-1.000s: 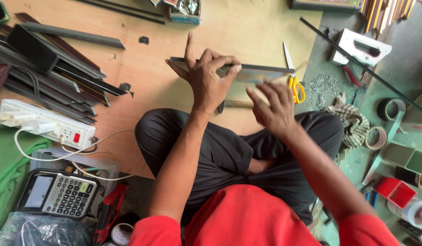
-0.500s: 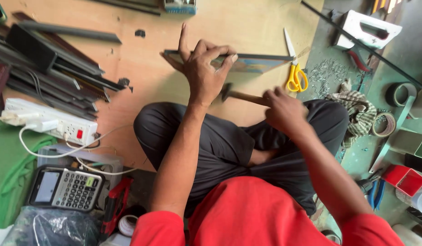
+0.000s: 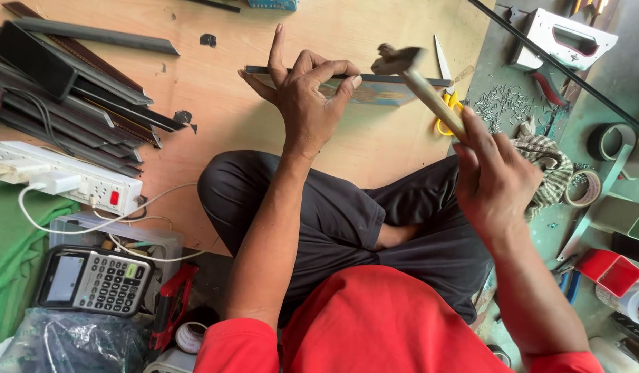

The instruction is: Assembling and finishing picture frames by applying border strips and securing them with pins.

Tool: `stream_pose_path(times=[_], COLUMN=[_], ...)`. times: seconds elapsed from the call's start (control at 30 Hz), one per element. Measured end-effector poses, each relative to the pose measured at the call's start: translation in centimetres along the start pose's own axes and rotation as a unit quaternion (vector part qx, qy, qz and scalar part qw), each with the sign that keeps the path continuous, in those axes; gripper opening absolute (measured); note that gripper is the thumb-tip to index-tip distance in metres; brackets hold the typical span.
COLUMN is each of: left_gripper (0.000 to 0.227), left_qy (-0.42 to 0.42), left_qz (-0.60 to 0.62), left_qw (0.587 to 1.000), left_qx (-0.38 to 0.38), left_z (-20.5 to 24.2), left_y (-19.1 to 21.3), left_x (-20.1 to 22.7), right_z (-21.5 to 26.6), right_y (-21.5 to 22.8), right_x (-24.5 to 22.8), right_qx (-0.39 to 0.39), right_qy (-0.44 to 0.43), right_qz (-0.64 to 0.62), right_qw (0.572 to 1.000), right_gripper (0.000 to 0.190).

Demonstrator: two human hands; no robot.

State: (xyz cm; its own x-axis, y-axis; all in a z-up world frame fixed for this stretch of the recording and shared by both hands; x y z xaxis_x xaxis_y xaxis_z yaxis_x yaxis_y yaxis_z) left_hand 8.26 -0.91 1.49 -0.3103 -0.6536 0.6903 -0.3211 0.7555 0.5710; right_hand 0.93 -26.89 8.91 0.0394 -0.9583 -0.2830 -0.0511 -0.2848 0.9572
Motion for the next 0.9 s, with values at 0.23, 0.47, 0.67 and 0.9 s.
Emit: stream_pose_path(times=[0.23, 0.47, 0.67, 0.9], left_gripper=[0.011, 0.023, 0.008, 0.01], left_qy=[-0.026, -0.022, -0.052, -0.058], left_qz=[0.007, 0.016, -0.048, -0.043], left_qw=[1.0, 0.999, 0.997, 0.997], left_qx=[0.002, -0.039, -0.023, -0.036], left_z=[-0.2, 0.8, -0.3, 0.9], left_y=[0.2, -0.6, 0.6, 0.0], left_x=[0.5, -1.0, 1.2, 0.3], right_z=[-0.5, -0.2, 0.2, -0.4], right_y=[1.5, -0.3, 1.9, 1.7], right_x=[-2.7, -1.5, -2.0, -3.0], right_qx=[0.07, 0.082, 0.145, 0.096], right_qy=[0.062, 0.087, 0.072, 0.064], right_qz=[0.028, 0.026, -0.082, 0.025], right_qw=[0.995, 0.992, 0.983, 0.993], right_gripper=[0.046, 0.044, 0.048, 0.049])
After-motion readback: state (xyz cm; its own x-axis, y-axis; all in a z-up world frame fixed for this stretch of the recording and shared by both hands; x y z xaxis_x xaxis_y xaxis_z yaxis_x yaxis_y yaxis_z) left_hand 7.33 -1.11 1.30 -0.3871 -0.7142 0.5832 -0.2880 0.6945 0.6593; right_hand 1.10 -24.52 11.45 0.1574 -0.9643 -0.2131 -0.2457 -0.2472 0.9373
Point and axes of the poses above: each hand's wrist, its own z-axis away from the middle knuckle, its own y-axis out of the back of the hand, x = y × z, the point moved 9 cm from there along -z, towards the middle knuckle, and after that the axes turned 12 degrees about -y, right-handed, at the moved point
